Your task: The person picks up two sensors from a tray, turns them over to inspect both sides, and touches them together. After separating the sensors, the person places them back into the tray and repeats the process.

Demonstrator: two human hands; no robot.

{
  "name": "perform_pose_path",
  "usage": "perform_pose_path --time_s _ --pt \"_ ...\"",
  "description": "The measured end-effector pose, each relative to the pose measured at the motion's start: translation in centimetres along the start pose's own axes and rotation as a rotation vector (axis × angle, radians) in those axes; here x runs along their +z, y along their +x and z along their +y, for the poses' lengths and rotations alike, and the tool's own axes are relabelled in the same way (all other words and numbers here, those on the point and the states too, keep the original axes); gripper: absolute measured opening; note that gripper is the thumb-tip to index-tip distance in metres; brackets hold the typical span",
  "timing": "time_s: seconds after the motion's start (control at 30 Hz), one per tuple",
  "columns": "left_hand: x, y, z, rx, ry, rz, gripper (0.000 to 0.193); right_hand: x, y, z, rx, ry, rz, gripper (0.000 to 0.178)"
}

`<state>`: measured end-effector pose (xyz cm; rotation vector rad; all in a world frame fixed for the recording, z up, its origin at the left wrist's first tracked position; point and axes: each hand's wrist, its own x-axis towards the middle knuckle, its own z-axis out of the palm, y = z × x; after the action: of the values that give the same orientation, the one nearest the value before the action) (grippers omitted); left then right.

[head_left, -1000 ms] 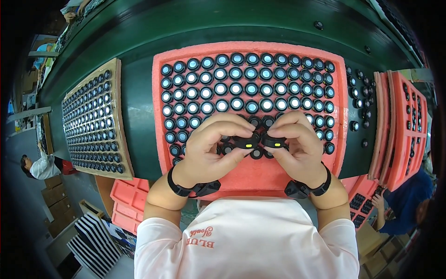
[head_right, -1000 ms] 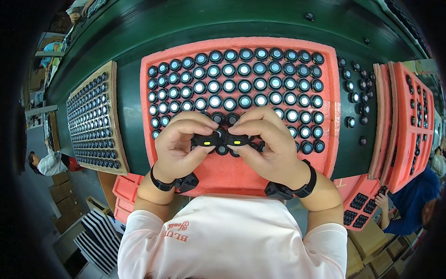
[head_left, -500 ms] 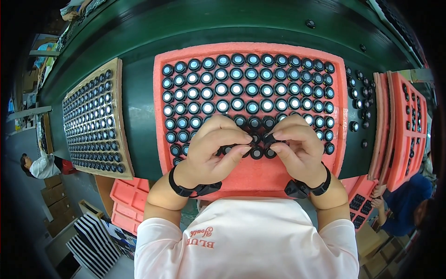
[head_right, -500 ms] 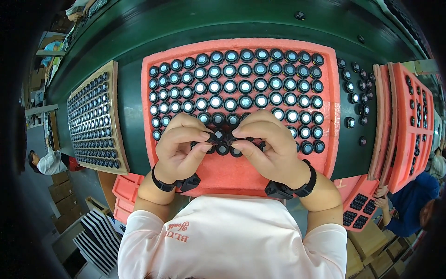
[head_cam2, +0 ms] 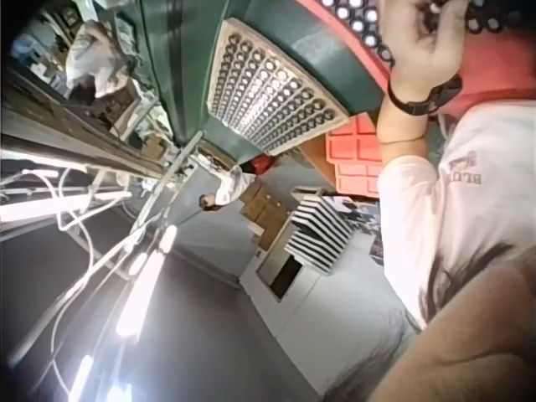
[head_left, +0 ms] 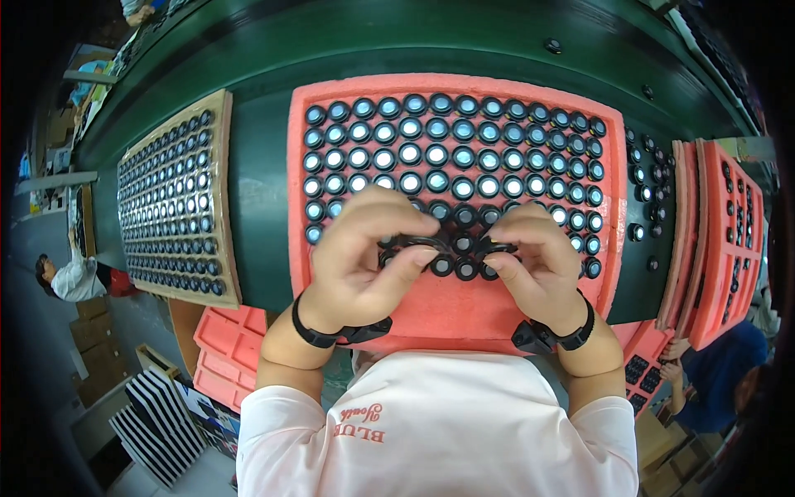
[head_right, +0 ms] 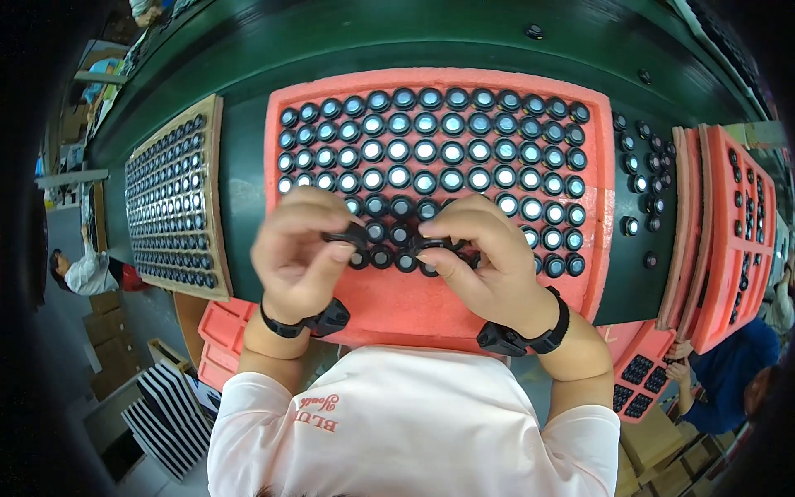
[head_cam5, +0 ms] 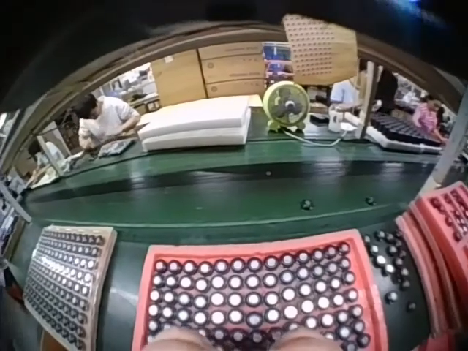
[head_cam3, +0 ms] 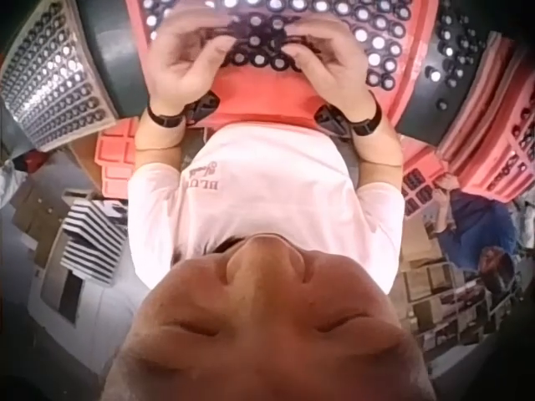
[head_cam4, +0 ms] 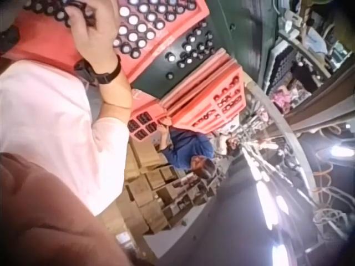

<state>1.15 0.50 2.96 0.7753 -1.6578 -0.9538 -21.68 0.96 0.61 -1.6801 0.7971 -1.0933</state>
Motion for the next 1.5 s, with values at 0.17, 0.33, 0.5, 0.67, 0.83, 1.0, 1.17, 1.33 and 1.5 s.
perform_pose_path --time_s 0.17,0.33,0.5,0.67,0.83,1.0,1.17,1.33,1.5 --pt "-3.7 -1.9 3.5 -0.127 0.007 0.224 0.026 1.1 0.3 -1.2 0.119 -0.011 -0.093 0.033" --pt "-7.5 -6.7 4.1 -0.149 0.488 0.022 0.022 3.0 1.0 -1.7 0.050 -0.127 -0.277 0.033" --pt "-7.2 -10.1 2.6 -0.188 0.551 -0.134 0.026 5.7 1.4 -1.9 0.049 -0.228 -0.391 0.034" --pt "-6.9 -10.5 1.0 -0.056 0.755 -0.285 0.026 8.1 1.9 -0.8 -0.139 -0.557 -0.545 0.022" --pt "-7.4 -9.9 0.1 0.097 0.861 -0.366 0.022 10.2 2.4 -0.1 -0.306 -0.782 -0.613 0.012" --pt "-7.9 -10.3 -0.2 0.118 0.854 -0.414 0.019 10.6 2.1 0.2 -0.340 -0.873 -0.677 0.008" --pt "-8.3 -10.0 -0.2 0.139 0.844 -0.408 0.018 10.5 2.1 0.7 -0.304 -0.796 -0.622 0.009" --pt "-8.4 -9.7 -0.4 0.116 0.859 -0.406 0.018 10.9 2.6 1.1 -0.296 -0.784 -0.530 0.010" --pt "-8.4 -9.4 -0.2 0.104 0.852 -0.430 0.016 10.6 2.6 1.1 -0.288 -0.787 -0.562 0.014"
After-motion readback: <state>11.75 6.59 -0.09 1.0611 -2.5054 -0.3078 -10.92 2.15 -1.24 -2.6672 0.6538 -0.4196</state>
